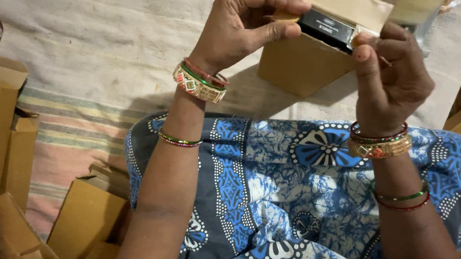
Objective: The person opens a small brown cardboard box, places a smartwatch box inside, closes the flaps, and seals the box with tape. They repeat this process with another smartwatch box.
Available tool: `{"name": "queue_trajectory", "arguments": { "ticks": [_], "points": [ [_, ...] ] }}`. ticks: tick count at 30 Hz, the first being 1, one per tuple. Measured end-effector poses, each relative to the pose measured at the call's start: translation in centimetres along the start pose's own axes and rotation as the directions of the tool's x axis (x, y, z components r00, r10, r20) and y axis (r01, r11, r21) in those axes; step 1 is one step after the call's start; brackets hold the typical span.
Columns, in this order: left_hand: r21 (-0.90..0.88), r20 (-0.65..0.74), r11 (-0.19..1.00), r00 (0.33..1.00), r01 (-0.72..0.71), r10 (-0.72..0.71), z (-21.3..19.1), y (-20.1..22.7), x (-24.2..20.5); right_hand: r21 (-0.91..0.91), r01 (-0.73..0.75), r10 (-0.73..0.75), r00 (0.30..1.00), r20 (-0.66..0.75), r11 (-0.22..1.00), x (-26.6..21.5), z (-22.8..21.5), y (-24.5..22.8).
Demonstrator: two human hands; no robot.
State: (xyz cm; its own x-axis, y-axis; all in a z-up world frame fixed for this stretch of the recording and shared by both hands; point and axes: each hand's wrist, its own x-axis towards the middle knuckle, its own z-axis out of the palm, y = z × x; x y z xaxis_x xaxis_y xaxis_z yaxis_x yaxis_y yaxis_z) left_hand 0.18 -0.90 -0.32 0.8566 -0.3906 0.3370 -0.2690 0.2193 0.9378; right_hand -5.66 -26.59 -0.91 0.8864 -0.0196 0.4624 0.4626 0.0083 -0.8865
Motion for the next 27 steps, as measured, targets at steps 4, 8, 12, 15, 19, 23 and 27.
{"name": "queue_trajectory", "arguments": {
  "ticks": [4, 8, 12, 15, 19, 23, 27],
  "points": [
    [0.099, -0.028, 0.995, 1.0, 0.005, -0.003, 0.5, 0.1, 0.0, -0.134, 0.025, -0.024, 1.0, 0.004, 0.991, 0.3, -0.6, -0.1],
    [0.073, -0.037, 0.997, 0.999, 0.0, 0.003, 0.8, 0.3, 0.0, -0.175, 0.139, -0.127, 0.989, 0.078, 0.975, 0.4, -0.8, -0.3],
    [0.077, -0.043, 0.997, 0.999, -0.003, 0.007, 0.7, 0.1, -0.1, -0.16, 0.079, -0.071, 0.996, 0.053, 0.984, 0.4, -0.6, -0.8],
    [0.013, -0.004, 1.0, 1.0, -0.019, 0.019, 0.5, -0.1, 0.1, 0.011, 0.117, -0.117, 0.991, 0.057, 0.993, 0.6, -0.3, -1.0],
    [-0.119, -0.101, 0.991, 0.994, -0.061, 0.049, 0.9, -0.2, 0.3, -0.024, 0.099, -0.097, 0.993, 0.073, 0.995, 0.9, -0.4, -1.1],
    [-0.056, -0.072, 0.994, 0.993, -0.096, 0.092, 1.1, -0.3, 0.4, -0.078, 0.053, -0.046, 0.996, 0.081, 0.996, 0.6, -0.8, -1.2],
    [0.022, -0.034, 0.99, 0.99, -0.139, 0.14, 0.8, -0.5, 0.4, 0.063, 0.067, -0.074, 0.989, 0.126, 0.996, 0.3, -1.1, -0.9]
  ]
}}
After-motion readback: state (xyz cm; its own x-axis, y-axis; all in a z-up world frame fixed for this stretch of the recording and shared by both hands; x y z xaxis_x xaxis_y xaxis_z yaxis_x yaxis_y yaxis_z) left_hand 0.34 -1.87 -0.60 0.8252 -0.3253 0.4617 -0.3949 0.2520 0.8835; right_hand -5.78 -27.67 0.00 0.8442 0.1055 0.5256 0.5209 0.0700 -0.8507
